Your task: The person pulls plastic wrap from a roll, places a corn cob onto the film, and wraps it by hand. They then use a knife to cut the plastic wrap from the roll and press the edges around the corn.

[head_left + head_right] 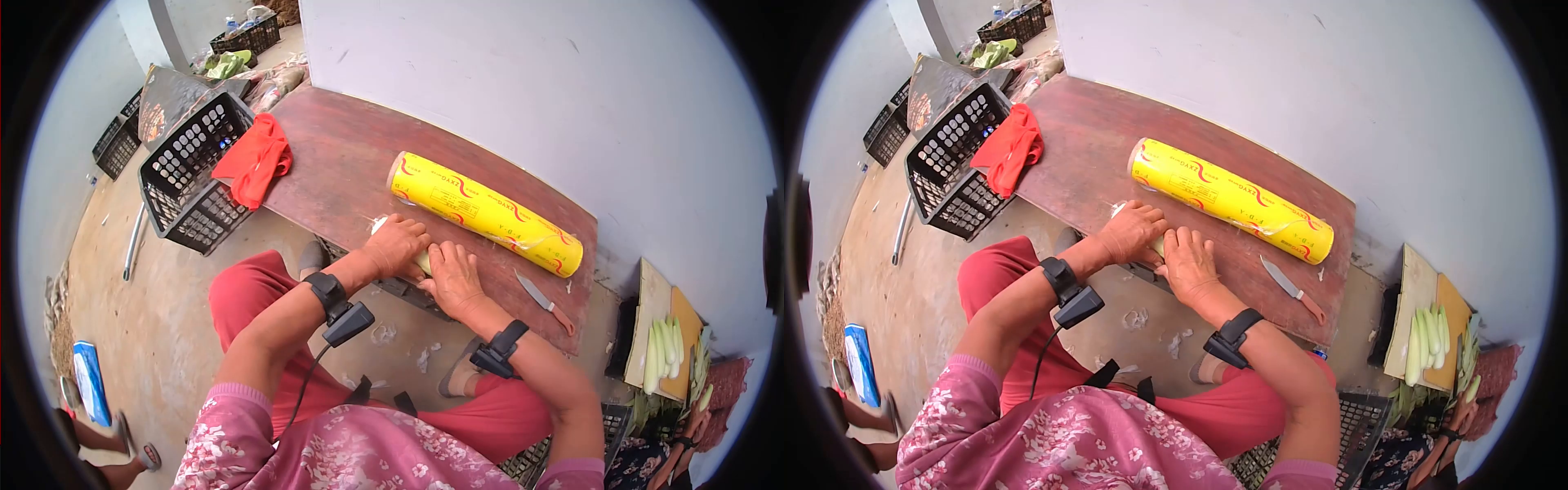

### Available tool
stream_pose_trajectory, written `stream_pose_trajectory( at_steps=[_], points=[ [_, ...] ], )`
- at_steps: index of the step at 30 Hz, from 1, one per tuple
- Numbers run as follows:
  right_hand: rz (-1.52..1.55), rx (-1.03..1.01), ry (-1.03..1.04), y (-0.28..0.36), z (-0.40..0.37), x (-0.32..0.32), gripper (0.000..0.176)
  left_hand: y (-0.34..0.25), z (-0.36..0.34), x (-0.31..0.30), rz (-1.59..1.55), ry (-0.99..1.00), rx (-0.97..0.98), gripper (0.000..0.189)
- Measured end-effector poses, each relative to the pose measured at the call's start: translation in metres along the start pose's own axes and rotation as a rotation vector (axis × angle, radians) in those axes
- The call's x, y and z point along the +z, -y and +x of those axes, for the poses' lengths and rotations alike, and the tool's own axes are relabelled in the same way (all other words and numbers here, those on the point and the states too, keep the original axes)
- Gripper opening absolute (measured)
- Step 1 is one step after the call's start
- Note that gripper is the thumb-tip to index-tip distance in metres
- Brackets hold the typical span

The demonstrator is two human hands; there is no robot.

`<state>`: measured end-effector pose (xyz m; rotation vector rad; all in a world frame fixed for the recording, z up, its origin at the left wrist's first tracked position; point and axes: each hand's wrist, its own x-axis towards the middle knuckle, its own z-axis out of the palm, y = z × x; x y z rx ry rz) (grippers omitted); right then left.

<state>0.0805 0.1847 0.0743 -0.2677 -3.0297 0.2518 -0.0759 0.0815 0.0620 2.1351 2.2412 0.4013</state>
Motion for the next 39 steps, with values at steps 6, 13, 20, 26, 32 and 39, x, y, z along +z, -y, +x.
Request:
stream_pose_trajectory(
  at_steps=[6, 13, 20, 26, 32, 39],
  points=[
    [0.037, -0.028, -0.04, -0.011, 0.01, 0.01, 0.049, 0.001, -0.001, -0.003, -0.017, 0.022, 0.003, 0.052],
    [0.105, -0.093, -0.001, -0.015, 0.01, 0.006, 0.044, 0.02, -0.023, -0.008, -0.134, 0.013, -0.078, 0.055],
    [0.235, -0.058, 0.182, -0.014, 0.015, -0.013, 0.04, 0.027, -0.035, -0.003, -0.199, -0.029, -0.049, 0.058],
    [0.722, 0.061, 0.458, -0.034, 0.02, -0.009, 0.044, 0.02, -0.056, 0.004, -0.245, -0.126, -0.061, 0.052],
    [1.06, 0.068, 0.596, -0.038, 0.016, -0.014, 0.044, 0.009, -0.076, -0.006, -0.166, -0.144, -0.03, 0.054],
    [0.965, -0.105, 0.654, -0.022, 0.03, -0.047, 0.035, 0.005, -0.099, -0.029, 0.206, -0.251, 0.018, 0.04]
  ],
)
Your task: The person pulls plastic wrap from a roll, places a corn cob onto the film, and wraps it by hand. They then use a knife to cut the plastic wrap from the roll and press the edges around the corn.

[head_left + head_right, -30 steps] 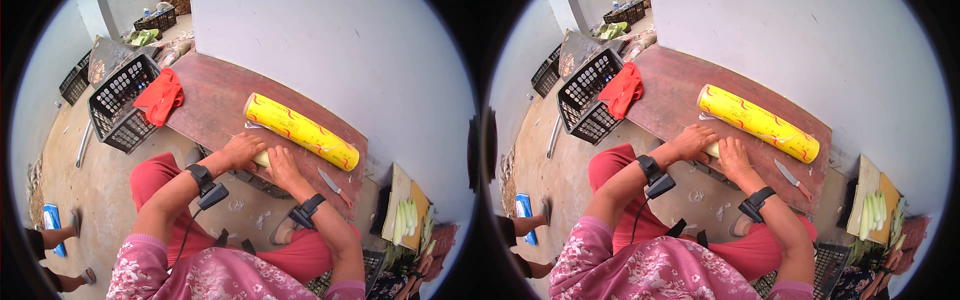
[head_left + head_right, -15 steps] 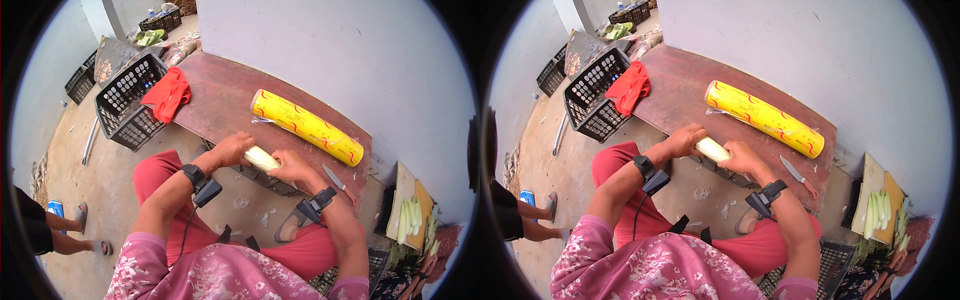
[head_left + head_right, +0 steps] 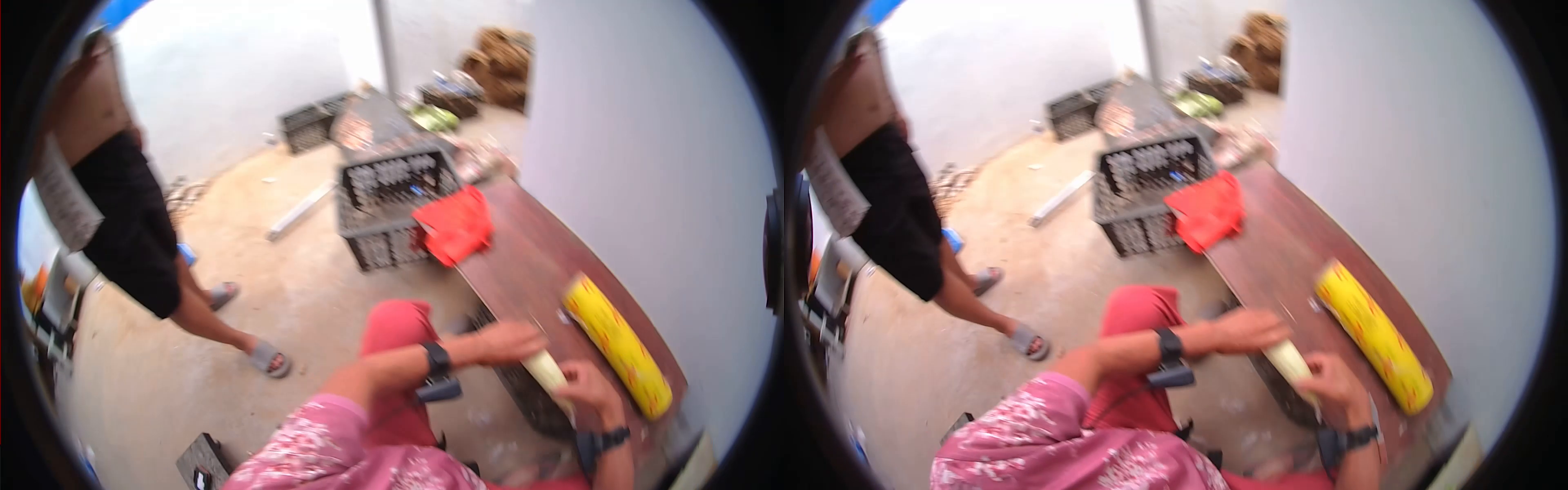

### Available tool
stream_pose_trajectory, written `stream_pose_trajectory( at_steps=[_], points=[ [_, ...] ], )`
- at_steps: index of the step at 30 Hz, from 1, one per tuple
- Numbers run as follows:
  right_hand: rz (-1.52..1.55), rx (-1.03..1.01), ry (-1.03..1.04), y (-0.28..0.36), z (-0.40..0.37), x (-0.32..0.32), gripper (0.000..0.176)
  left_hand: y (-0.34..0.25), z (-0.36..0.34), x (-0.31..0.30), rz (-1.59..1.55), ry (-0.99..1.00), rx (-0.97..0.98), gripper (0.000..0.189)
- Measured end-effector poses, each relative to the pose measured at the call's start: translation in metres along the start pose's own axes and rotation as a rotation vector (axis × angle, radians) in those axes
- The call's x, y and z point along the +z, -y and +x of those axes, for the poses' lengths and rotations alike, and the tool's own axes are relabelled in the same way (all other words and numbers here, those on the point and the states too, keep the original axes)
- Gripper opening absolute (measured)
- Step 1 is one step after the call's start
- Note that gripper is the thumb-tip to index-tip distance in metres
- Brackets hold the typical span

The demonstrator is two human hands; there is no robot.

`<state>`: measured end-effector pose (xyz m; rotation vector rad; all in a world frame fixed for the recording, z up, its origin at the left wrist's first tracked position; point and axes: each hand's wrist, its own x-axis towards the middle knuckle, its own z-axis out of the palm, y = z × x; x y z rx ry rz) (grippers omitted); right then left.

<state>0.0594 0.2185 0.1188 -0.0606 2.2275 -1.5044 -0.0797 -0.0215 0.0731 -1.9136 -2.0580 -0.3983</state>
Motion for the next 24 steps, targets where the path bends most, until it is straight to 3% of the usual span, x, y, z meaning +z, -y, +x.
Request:
stream_pose_trajectory(
  at_steps=[2, 10, 12, 20, 22, 24],
  points=[
    [0.076, 0.039, 0.006, 0.02, 0.002, 0.0, 0.036, 0.001, -0.004, -0.022, 0.092, -0.177, 0.049, 0.043],
    [0.15, 0.062, 0.055, 0.049, 0.016, 0.007, 0.043, -0.004, -0.02, -0.07, 0.117, -0.069, -0.043, 0.049],
    [0.213, 0.069, 0.051, 0.047, 0.018, 0.013, 0.043, -0.001, -0.024, -0.069, 0.154, -0.117, -0.025, 0.05],
    [0.545, 0.118, 0.022, 0.05, 0.003, 0.022, 0.031, -0.004, -0.016, -0.056, 0.173, -0.152, -0.031, 0.051],
    [0.589, 0.137, 0.003, 0.036, 0.004, 0.022, 0.031, -0.007, -0.009, -0.06, 0.17, -0.147, 0.005, 0.054],
    [0.598, 0.12, -0.007, 0.031, -0.001, 0.024, 0.029, -0.011, -0.006, -0.067, 0.091, -0.042, -0.01, 0.072]
  ],
)
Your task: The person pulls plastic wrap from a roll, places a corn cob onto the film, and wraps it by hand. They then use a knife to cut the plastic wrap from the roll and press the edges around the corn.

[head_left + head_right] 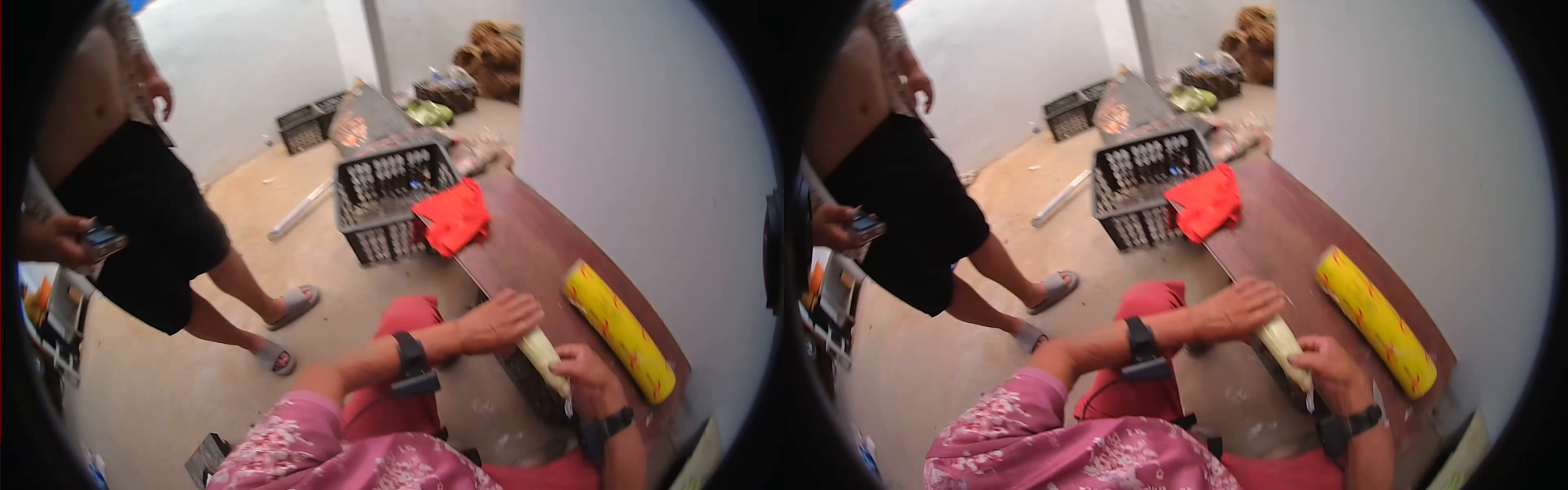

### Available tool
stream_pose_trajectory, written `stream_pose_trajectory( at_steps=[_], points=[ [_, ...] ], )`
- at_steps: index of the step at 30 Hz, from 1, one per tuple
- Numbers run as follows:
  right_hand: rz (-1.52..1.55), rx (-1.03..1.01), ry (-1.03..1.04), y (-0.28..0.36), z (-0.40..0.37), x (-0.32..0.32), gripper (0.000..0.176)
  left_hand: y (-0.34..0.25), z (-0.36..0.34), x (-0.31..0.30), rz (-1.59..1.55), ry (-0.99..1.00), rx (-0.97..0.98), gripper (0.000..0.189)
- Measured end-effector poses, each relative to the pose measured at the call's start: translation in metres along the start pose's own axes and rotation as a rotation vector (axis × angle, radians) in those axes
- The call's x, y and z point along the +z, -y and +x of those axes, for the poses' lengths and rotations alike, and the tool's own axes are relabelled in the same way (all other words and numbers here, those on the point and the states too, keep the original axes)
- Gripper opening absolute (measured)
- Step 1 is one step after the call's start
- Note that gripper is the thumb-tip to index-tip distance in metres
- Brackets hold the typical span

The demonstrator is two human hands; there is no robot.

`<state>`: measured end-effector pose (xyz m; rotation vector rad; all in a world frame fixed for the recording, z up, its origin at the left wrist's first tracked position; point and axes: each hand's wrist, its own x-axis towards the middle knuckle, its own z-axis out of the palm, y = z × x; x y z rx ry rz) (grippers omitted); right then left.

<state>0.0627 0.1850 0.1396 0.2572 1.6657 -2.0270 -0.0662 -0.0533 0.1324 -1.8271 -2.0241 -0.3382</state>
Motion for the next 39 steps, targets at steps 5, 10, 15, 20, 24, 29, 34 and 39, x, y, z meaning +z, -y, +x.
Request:
stream_pose_trajectory(
  at_steps=[5, 10, 15, 20, 24, 29, 34, 39],
  points=[
    [-0.04, 0.013, -0.013, -0.005, -0.013, 0.001, 0.029, -0.012, 0.005, 0.0, -0.147, 0.051, -0.023, 0.114],
    [-0.117, 0.009, -0.014, 0.0, -0.013, 0.01, 0.033, -0.018, 0.012, -0.004, -0.176, 0.173, -0.009, 0.112],
    [-0.162, 0.046, 0.011, -0.002, -0.01, 0.006, 0.035, -0.02, 0.007, 0.02, -0.207, 0.194, -0.057, 0.055],
    [-0.274, -0.017, -0.048, -0.008, -0.008, 0.004, 0.031, -0.02, 0.001, 0.027, -0.34, 0.208, -0.123, 0.04],
    [-0.454, -0.199, -0.141, -0.007, -0.011, 0.002, 0.026, -0.02, 0.002, 0.02, -0.395, 0.312, -0.233, 0.038],
    [-0.793, -0.277, -0.288, 0.007, -0.03, -0.018, 0.015, -0.017, -0.001, 0.011, -0.445, 0.434, -0.403, 0.044],
    [-1.131, -0.62, -0.753, 0.006, -0.039, -0.018, 0.027, -0.014, 0.001, 0.006, -0.544, 0.501, -0.546, 0.052],
    [-1.378, -0.939, -0.546, 0.013, -0.04, 0.039, 0.056, -0.017, 0.007, -0.001, -0.662, 0.53, -0.64, 0.054]
  ],
)
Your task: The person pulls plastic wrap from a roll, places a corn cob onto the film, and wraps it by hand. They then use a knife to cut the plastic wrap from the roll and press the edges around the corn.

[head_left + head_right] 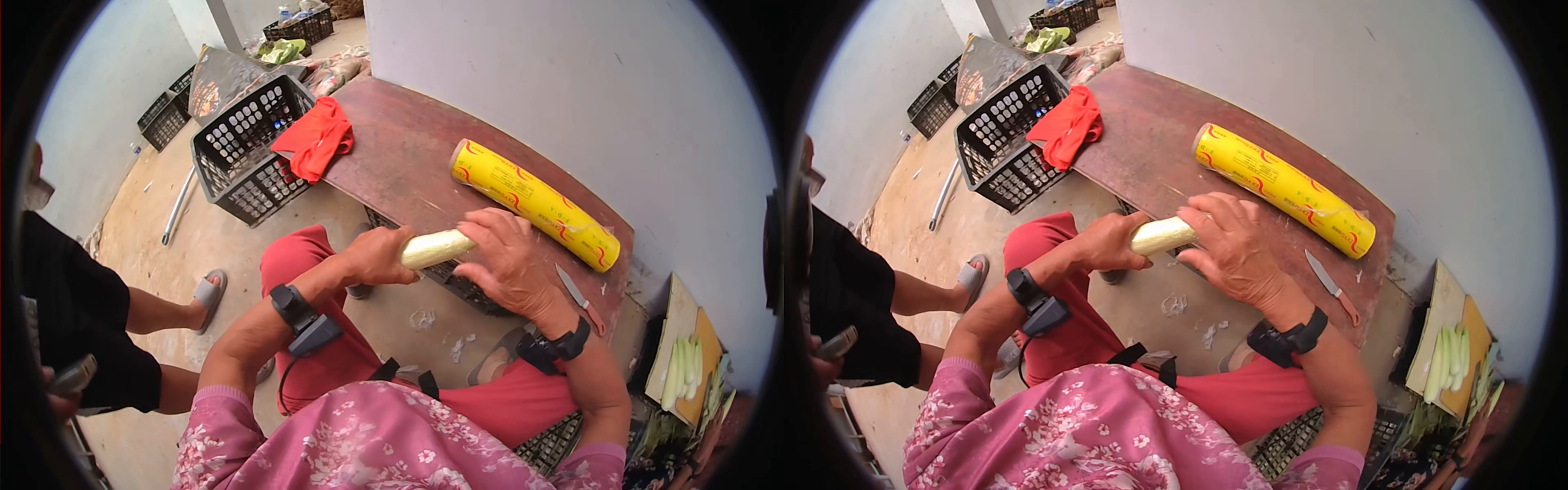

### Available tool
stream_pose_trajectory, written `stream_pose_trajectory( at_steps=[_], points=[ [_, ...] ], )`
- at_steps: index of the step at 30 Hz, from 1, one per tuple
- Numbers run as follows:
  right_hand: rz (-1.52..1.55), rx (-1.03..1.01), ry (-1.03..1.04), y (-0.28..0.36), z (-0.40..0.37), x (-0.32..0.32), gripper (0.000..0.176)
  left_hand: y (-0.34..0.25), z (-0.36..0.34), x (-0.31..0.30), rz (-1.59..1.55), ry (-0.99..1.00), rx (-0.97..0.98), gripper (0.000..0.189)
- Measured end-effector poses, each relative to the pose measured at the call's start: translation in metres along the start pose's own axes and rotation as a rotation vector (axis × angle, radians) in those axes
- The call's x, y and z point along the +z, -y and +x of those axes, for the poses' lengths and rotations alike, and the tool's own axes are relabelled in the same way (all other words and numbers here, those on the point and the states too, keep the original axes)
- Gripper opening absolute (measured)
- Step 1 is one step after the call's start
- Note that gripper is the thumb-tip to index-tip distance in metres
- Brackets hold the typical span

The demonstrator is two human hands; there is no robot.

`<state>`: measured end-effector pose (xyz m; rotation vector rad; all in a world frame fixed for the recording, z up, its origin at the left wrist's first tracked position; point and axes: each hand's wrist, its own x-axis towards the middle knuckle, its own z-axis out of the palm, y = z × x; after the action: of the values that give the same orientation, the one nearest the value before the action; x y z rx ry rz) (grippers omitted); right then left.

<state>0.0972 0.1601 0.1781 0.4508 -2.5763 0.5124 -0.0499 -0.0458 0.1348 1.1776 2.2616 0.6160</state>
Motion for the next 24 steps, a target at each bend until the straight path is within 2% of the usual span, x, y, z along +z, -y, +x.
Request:
stream_pose_trajectory(
  at_steps=[4, 7, 13, 24],
  points=[
    [0.095, 0.155, 0.059, -0.022, -0.009, -0.001, 0.069, 0.005, -0.002, -0.001, -0.086, 0.003, 0.083, 0.055],
    [0.139, 0.201, 0.062, -0.023, -0.012, -0.001, 0.067, 0.008, -0.006, -0.001, -0.104, -0.028, 0.142, 0.052],
    [0.284, 0.218, 0.043, -0.023, -0.008, -0.002, 0.061, 0.005, -0.011, -0.004, -0.153, -0.03, 0.144, 0.051],
    [0.32, 0.196, 0.062, -0.025, -0.006, 0.001, 0.043, 0.001, -0.01, -0.006, -0.133, 0.01, 0.132, 0.056]
  ],
)
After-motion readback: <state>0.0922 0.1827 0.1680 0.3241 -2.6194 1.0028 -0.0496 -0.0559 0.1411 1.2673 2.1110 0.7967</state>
